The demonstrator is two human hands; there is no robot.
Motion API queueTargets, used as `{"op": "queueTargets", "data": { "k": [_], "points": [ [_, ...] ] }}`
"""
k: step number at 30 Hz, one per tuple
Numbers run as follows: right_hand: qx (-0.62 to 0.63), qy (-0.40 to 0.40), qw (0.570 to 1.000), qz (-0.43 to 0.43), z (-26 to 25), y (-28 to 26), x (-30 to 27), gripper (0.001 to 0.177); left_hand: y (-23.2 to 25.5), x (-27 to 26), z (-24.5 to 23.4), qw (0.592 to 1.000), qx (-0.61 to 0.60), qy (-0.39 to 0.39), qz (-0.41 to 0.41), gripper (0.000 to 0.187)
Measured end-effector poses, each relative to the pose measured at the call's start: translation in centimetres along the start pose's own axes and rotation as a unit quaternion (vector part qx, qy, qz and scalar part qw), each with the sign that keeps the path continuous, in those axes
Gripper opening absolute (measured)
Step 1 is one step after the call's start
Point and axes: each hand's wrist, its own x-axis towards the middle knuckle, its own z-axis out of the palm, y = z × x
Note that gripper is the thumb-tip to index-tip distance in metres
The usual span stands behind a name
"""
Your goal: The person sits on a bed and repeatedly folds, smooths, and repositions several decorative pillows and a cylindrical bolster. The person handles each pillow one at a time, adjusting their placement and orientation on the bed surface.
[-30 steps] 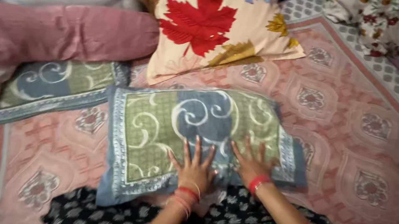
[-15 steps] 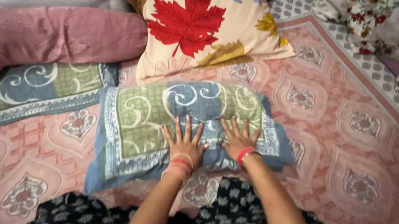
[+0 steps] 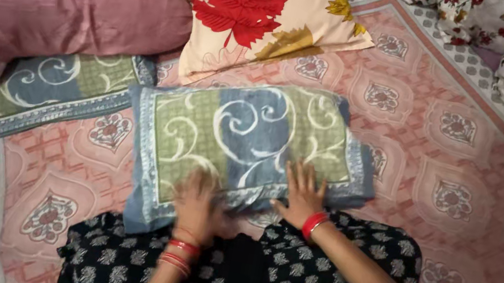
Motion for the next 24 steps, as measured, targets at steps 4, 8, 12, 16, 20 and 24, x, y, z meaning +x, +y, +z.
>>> {"op": "queueTargets", "data": {
  "k": [4,8,12,16,20,24],
  "points": [
    [0.008,0.064,0.994,-0.093,1.2,-6.1,-1.2,0.108,-10.2,-0.5,1.5,0.969,-0.098,0.138,-0.179,0.085],
    [-0.117,0.059,0.983,-0.131,3.3,-9.4,-0.5,0.100,-16.7,0.1,6.3,0.912,-0.300,0.141,-0.242,0.084],
    [-0.228,0.183,0.953,-0.080,5.8,-5.9,3.9,0.084,-18.3,1.2,7.8,0.869,-0.347,0.071,-0.346,0.082],
    [-0.180,0.286,0.938,-0.073,3.6,-2.4,9.5,0.058,-15.1,1.7,4.6,0.823,-0.450,0.088,-0.335,0.090],
    [-0.143,0.423,0.882,-0.153,-5.2,-0.3,12.5,0.035,-11.2,1.5,-0.2,0.759,-0.576,0.047,-0.299,0.083],
    [-0.128,0.431,0.868,-0.209,-6.8,1.5,8.8,0.023,-10.5,1.2,-2.0,0.684,-0.671,0.023,-0.285,0.079]
  ]
}}
